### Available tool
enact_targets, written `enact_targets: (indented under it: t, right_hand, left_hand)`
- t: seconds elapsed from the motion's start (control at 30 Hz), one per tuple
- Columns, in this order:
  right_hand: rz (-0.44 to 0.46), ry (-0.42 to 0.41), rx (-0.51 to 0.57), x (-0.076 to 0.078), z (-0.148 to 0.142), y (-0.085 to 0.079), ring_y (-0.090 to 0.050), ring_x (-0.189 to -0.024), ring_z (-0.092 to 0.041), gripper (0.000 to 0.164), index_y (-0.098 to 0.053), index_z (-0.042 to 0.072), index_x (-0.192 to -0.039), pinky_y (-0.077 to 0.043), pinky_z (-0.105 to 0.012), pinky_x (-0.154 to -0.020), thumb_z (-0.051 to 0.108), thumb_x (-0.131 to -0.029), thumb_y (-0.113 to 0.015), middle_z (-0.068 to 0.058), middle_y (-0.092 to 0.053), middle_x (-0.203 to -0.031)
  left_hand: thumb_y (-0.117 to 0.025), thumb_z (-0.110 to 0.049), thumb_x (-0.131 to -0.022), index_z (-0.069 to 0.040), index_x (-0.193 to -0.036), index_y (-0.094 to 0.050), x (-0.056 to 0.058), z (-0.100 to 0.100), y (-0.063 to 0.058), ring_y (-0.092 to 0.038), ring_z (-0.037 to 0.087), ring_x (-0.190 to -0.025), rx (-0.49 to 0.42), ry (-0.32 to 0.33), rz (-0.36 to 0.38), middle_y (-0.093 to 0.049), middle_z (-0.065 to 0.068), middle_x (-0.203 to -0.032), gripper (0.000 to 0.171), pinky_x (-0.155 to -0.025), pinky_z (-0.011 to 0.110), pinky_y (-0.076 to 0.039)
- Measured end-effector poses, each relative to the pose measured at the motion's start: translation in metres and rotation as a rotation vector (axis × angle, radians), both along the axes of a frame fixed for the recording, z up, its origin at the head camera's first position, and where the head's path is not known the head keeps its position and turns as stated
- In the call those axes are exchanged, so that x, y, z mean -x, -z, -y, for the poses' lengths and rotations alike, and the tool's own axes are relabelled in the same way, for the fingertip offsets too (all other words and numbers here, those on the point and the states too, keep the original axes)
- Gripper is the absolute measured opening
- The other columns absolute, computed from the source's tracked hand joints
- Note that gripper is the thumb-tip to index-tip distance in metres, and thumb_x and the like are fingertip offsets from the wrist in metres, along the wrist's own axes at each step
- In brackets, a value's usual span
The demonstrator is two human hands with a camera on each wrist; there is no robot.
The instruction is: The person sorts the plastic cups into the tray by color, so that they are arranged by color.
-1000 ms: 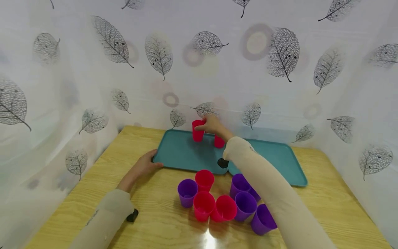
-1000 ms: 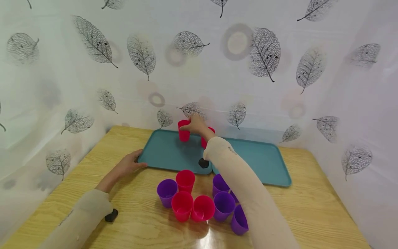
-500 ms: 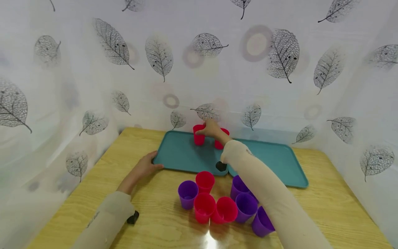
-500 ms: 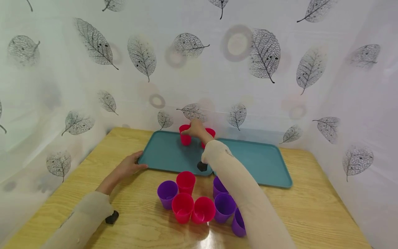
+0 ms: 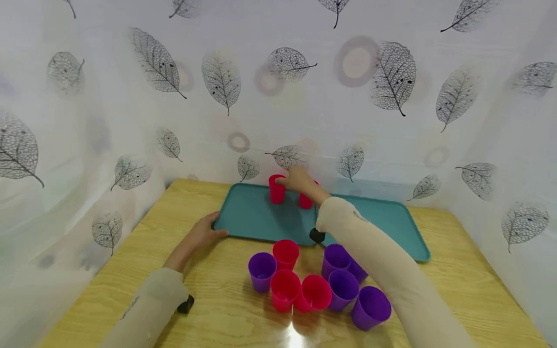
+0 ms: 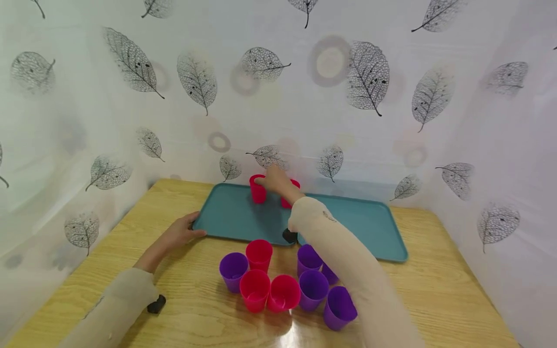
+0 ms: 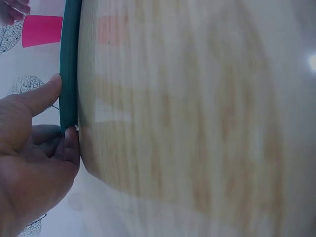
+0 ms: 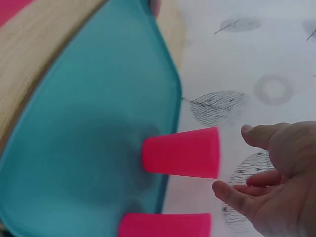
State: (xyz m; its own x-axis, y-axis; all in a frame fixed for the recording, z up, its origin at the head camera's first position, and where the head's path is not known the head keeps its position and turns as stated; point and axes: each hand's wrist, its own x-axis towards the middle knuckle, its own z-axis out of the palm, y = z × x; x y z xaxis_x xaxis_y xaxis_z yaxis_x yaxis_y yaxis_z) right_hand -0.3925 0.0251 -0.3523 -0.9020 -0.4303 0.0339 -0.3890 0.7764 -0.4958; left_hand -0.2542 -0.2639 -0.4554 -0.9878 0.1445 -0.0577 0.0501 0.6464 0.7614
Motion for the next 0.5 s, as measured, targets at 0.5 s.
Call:
enact_targets:
  t: [0.5]
  right_hand:
    - [-0.011,-0.293,0.183,-0.077,-0.068,-0.034,-0.065,-0.119,-0.034,0.041,-0.065,-0.006,-0.134,-0.055,-0.047,-0.100,0.019,-0.101,-0.068,-0.022,-0.068,-0.129]
  left_hand:
    - [-0.068,-0.015,-0.101,0.021,-0.152,-0.023,0.001,-0.001,0.001,-0.022,0.055,-0.148,0.009,0.019,-0.020,-0.023,0.040,-0.159,0.077,-0.122,0.061,-0.020]
